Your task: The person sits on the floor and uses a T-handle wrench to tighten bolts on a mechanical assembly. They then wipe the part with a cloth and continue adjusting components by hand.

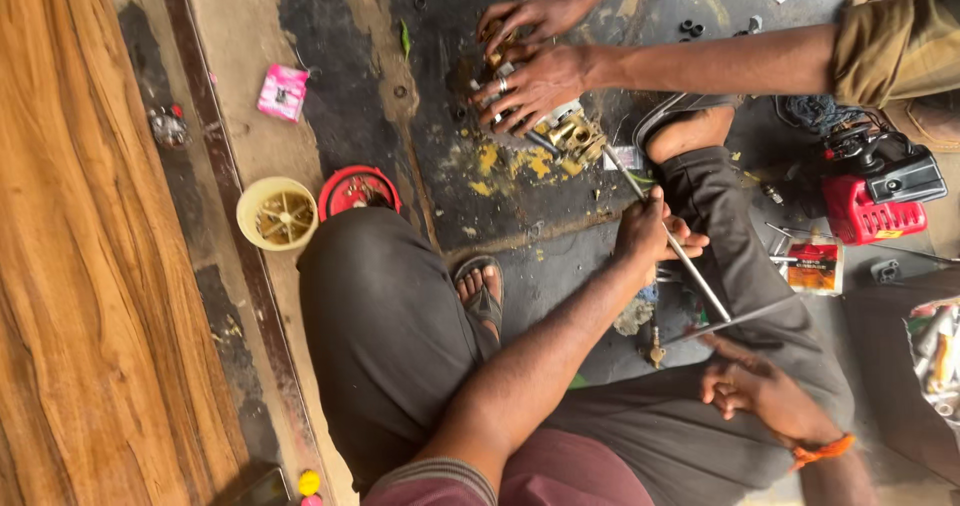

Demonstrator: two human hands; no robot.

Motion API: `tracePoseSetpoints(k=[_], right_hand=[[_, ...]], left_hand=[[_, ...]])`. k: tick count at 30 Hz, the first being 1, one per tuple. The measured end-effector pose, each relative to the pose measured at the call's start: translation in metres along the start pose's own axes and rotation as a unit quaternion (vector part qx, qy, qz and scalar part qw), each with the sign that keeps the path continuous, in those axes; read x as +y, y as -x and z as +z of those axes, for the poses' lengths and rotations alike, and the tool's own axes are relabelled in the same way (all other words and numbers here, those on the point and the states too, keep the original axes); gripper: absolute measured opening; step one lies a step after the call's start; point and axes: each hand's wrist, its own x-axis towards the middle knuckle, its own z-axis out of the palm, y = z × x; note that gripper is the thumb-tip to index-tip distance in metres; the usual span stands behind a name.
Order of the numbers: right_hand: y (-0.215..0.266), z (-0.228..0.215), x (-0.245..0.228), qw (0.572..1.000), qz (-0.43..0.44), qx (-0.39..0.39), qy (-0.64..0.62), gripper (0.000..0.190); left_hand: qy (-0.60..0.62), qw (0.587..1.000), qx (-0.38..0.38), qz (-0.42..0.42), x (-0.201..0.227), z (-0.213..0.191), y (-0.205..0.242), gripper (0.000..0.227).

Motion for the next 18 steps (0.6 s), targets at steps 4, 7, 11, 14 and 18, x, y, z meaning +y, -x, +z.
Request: tracePoseSetpoints(k=[4, 7, 11, 14, 18], right_hand=[[0.017, 0.004, -0.030, 0.975, -0.206, 0.029, -0.075, 0.060], [0.019, 0.034, -0.049, 0.906, -0.369, 0.198, 0.068, 0.046], [0.022, 0.076, -0.049, 0.676, -0.443, 0.459, 0.369, 0.045], [0.006, 0.072, -0.044, 0.811, -0.392, 0.396, 0.177, 0.046], [-0.042, 0.041, -0.042, 0.924, -0.188, 0.276, -0.186, 0.059]], left_hand=[[-0.010, 0.999, -0.026, 0.034, -0.005, 0.000, -0.005, 0.044], [0.002, 0.999, -0.020, 0.028, -0.008, 0.006, -0.008, 0.044], [-0.001, 1.000, -0.008, 0.030, -0.009, 0.006, -0.017, 0.043], [-0.007, 1.000, -0.017, 0.019, -0.012, 0.006, -0.018, 0.046], [0.000, 1.000, -0.013, 0.001, -0.003, -0.001, -0.019, 0.055]])
